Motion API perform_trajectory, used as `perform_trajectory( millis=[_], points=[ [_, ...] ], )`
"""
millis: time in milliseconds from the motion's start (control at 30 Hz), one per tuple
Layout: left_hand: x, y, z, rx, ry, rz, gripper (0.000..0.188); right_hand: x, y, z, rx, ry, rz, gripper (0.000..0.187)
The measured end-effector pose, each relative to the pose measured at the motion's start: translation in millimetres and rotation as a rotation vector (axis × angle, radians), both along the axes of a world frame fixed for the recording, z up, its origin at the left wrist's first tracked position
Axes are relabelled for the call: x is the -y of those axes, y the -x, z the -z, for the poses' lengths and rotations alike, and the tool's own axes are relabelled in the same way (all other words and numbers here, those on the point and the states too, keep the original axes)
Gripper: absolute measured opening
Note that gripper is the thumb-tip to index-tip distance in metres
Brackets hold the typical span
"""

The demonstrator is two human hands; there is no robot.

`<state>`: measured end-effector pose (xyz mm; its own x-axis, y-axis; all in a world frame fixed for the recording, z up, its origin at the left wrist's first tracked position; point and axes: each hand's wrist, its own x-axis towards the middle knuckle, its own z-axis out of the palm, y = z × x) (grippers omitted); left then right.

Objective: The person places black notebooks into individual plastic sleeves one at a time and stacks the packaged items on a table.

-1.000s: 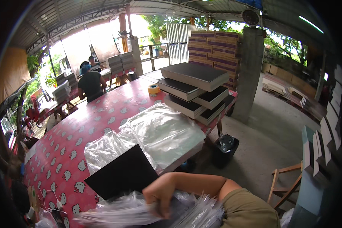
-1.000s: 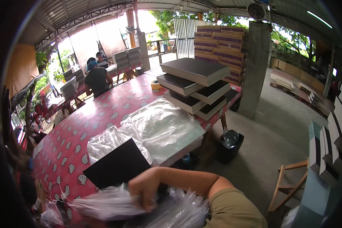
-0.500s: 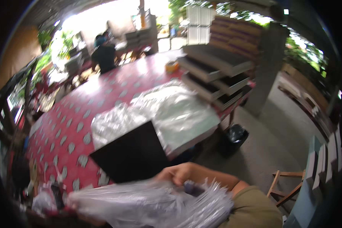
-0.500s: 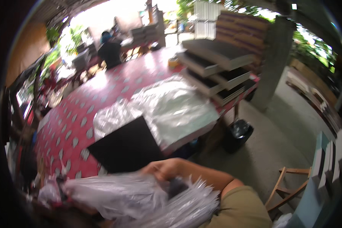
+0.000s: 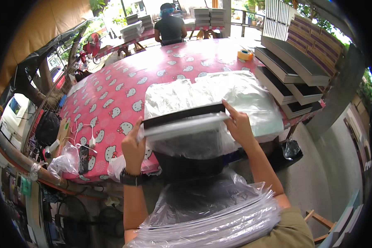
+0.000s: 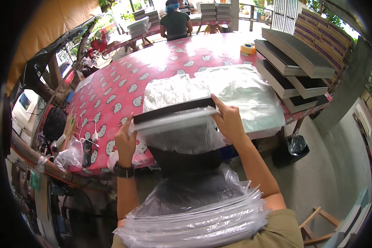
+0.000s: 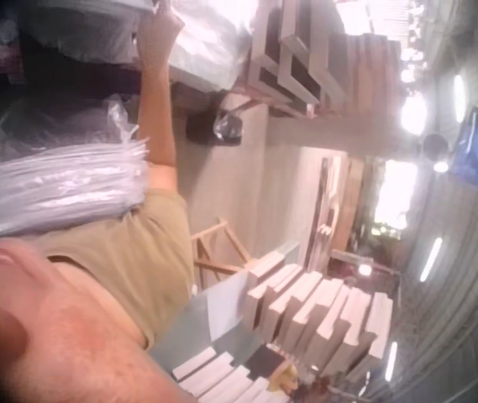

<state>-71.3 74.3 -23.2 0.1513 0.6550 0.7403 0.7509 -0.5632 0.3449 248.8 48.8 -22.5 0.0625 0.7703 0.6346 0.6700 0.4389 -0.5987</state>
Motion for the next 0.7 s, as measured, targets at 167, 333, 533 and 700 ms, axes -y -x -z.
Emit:
perform_trajectory(
  millis=[167,333,533,700],
  points=[
    [55.3,2.0,-5.2,0.080,-0.087,-0.036,0.035,40.9,-1.6,-12.3,-0.102,-0.217,-0.007,0.014],
    [89.2,14.4,-43.8,0.628,0.498,0.158,0.009,65.5,-22.9,-52.3,-0.812,0.755,-0.607,0.007],
    [76.7,42.4,16.9,0.914,1.351,0.527,0.021,76.8,-34.2,14.8,-1.037,0.890,-0.612,0.026],
    [82.7,42.2,108.6,0.743,1.341,0.296,0.029,98.5,-36.9,113.4,-1.125,1.036,-0.410,0.019]
  ],
)
